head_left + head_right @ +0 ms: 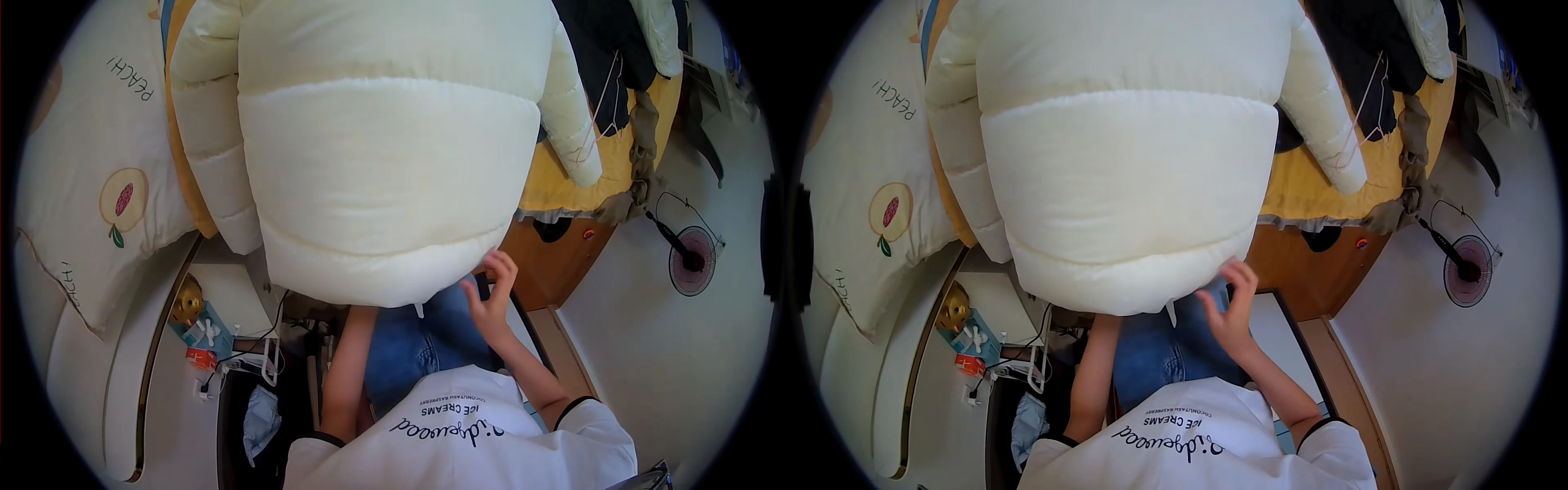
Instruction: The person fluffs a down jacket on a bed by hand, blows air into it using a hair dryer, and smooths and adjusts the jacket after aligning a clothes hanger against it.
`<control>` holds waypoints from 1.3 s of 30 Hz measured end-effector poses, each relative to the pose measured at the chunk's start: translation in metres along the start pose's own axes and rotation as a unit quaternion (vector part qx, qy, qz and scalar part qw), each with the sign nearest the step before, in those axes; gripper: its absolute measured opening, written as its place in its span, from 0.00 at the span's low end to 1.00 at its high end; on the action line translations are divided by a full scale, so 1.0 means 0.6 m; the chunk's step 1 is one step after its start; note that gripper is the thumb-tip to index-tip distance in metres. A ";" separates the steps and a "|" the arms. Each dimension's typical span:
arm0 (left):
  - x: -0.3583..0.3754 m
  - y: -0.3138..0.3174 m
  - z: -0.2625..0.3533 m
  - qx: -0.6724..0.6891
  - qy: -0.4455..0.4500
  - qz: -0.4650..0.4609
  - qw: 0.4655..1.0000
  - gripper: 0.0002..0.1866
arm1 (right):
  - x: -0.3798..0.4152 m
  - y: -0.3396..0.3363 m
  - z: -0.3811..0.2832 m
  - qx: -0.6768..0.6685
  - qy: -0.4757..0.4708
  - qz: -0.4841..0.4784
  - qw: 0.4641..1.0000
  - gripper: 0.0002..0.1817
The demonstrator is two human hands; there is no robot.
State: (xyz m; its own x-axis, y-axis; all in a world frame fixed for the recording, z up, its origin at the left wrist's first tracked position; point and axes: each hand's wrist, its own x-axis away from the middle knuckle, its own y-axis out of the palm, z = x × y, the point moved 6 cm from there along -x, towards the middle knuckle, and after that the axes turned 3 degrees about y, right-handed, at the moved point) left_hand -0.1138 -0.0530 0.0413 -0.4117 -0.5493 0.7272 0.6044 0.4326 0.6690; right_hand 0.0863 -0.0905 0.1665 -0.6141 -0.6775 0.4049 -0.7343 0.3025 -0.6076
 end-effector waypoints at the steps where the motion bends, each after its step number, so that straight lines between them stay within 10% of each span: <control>1: 0.000 -0.001 -0.002 0.000 -0.002 -0.001 1.000 0.25 | 0.014 0.002 0.059 -0.114 0.109 0.046 0.986 0.23; 2: -0.002 0.000 -0.006 -0.001 -0.004 -0.004 1.000 0.25 | 0.037 0.021 0.128 -0.266 0.239 0.030 0.933 0.28; 9: -0.002 0.010 -0.035 -0.047 -0.028 -0.013 0.998 0.25 | 0.032 0.105 0.114 -0.129 0.152 -0.188 0.962 0.33; 13: -0.007 0.015 -0.046 -0.086 -0.043 -0.016 0.995 0.25 | -0.019 0.066 0.071 -0.108 0.129 0.010 0.986 0.26; 25: -0.008 0.026 0.018 -0.085 -0.051 -0.034 0.994 0.24 | 0.023 -0.027 0.091 -0.122 0.078 0.170 0.975 0.22; 30: 0.004 0.020 -0.009 -0.056 -0.077 -0.081 0.992 0.24 | 0.022 0.028 -0.065 -0.036 -0.089 -0.065 0.993 0.28; 32: 0.007 0.014 -0.041 -0.014 -0.082 -0.135 0.987 0.24 | -0.005 0.056 -0.080 0.020 -0.096 -0.022 0.995 0.25; 39: -0.014 0.077 -0.033 -0.410 -0.126 -0.020 0.903 0.23 | -0.041 0.003 -0.049 -0.110 -0.170 0.115 0.973 0.14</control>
State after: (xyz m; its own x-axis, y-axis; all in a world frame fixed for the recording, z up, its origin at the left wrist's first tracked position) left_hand -0.0691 -0.0427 0.0631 -0.5244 -0.3278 0.7858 0.8447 -0.3165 0.4317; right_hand 0.0916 -0.0536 0.1755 -0.6654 -0.7464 0.0043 -0.6562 0.5822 -0.4800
